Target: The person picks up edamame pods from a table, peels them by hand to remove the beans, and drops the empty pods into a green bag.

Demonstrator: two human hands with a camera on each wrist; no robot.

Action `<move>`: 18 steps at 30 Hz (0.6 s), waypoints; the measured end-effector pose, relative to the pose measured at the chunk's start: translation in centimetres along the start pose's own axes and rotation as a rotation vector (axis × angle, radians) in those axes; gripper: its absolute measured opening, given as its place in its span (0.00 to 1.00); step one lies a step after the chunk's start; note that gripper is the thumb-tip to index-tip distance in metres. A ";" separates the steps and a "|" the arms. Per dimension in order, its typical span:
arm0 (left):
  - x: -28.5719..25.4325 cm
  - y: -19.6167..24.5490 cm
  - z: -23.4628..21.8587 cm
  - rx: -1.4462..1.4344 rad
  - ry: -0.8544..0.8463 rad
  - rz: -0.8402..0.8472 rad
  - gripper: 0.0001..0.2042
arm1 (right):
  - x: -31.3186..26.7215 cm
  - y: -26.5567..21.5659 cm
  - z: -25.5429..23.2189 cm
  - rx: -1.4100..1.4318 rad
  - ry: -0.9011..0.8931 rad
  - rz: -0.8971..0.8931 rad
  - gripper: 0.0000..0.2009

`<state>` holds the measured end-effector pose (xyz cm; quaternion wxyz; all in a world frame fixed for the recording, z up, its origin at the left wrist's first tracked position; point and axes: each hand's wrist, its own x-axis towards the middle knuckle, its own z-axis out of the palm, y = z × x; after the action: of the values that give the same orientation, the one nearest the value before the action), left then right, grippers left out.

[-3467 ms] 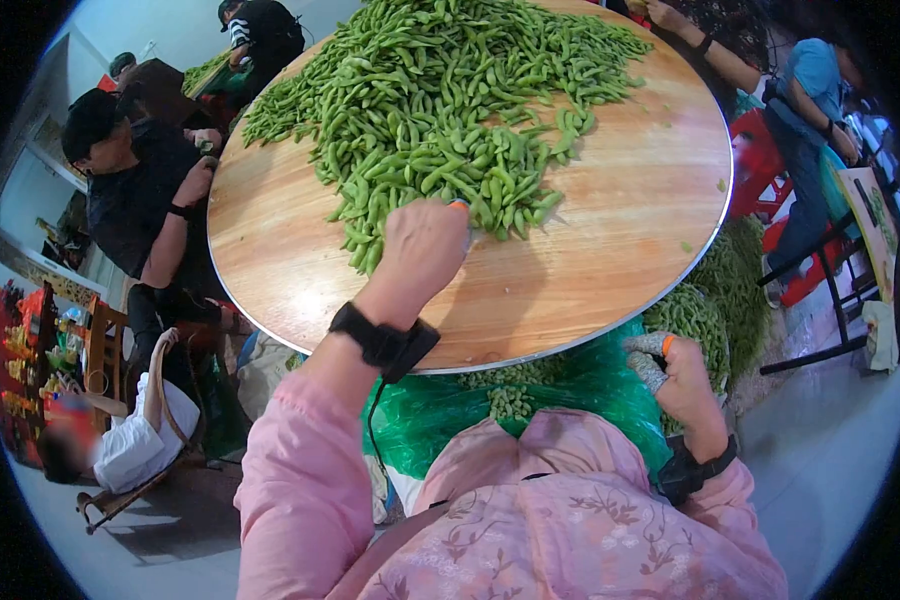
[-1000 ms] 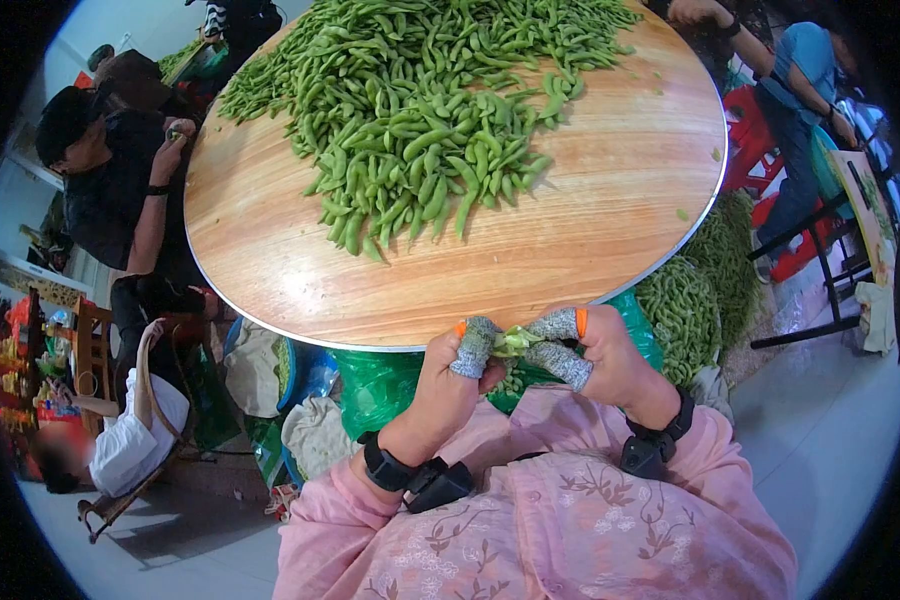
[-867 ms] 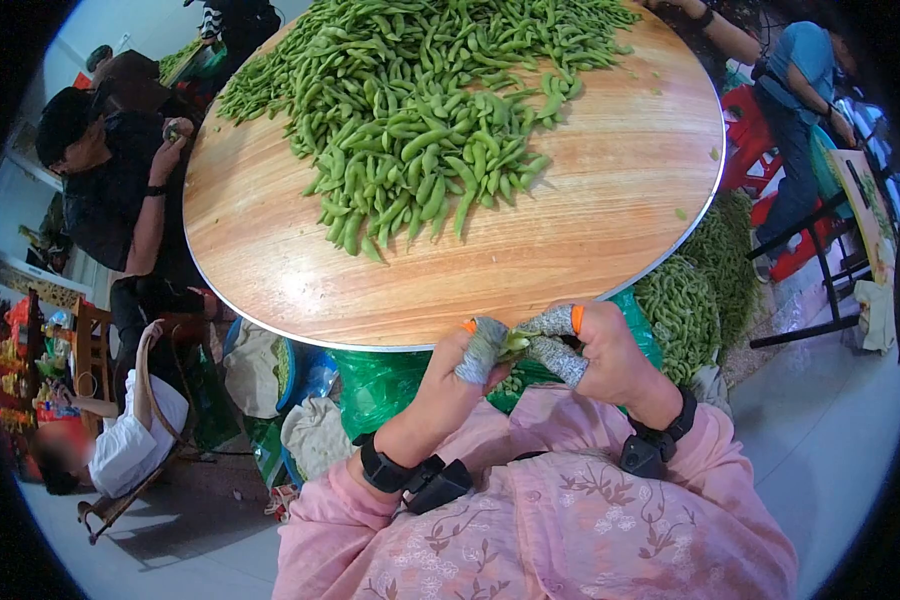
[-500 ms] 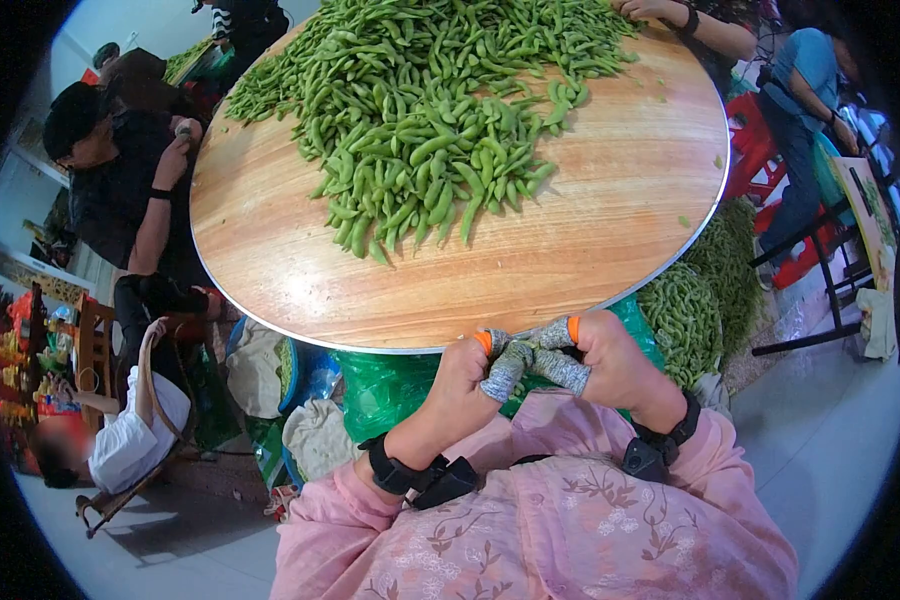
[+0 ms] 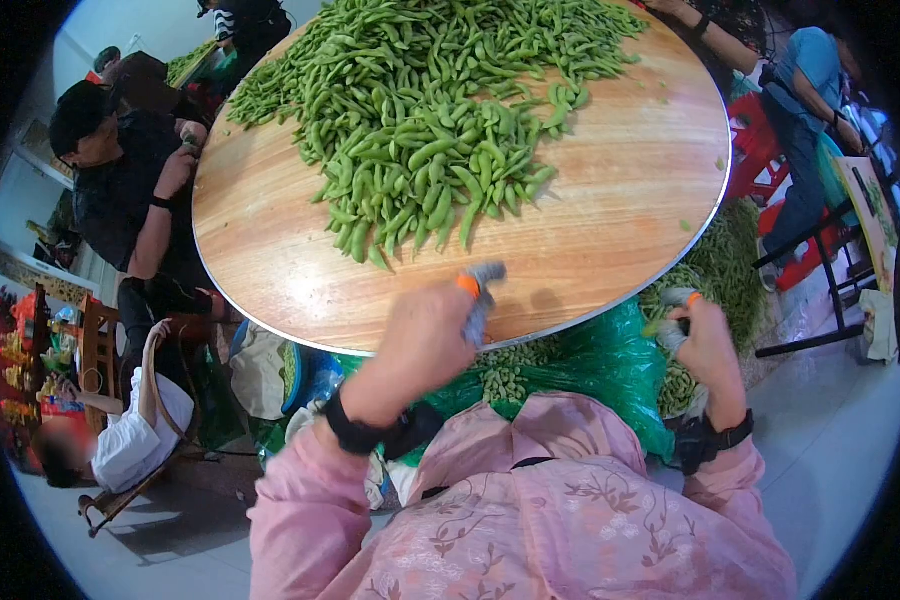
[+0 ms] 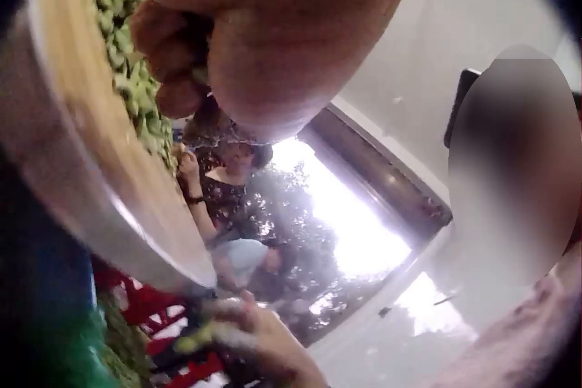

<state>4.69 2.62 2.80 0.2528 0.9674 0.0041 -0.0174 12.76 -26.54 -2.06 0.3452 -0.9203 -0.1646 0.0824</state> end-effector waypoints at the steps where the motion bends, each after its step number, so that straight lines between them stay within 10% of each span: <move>1: 1.4 -0.8 -0.5 0.175 0.057 0.068 0.12 | -0.1 1.2 -0.7 -0.155 0.076 0.012 0.14; 5: 5.6 -4.4 -0.6 0.469 0.261 0.360 0.03 | -0.4 3.0 -2.2 -0.245 0.069 0.151 0.13; 12: 5.0 -2.4 0.3 0.589 0.118 0.322 0.03 | -0.3 -1.9 0.6 0.267 0.013 0.000 0.09; 16: 2.6 -0.2 0.6 0.214 -0.026 0.100 0.10 | 0.3 -4.3 2.2 0.460 -0.050 -0.199 0.08; 18: 1.4 -0.9 1.1 -0.583 0.068 0.008 0.10 | 0.7 -4.2 1.6 0.390 0.053 -0.137 0.07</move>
<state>6.01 2.88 1.40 0.5200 0.8539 0.0138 0.0179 11.97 -22.41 -0.50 0.5258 -0.8246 -0.1984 0.0649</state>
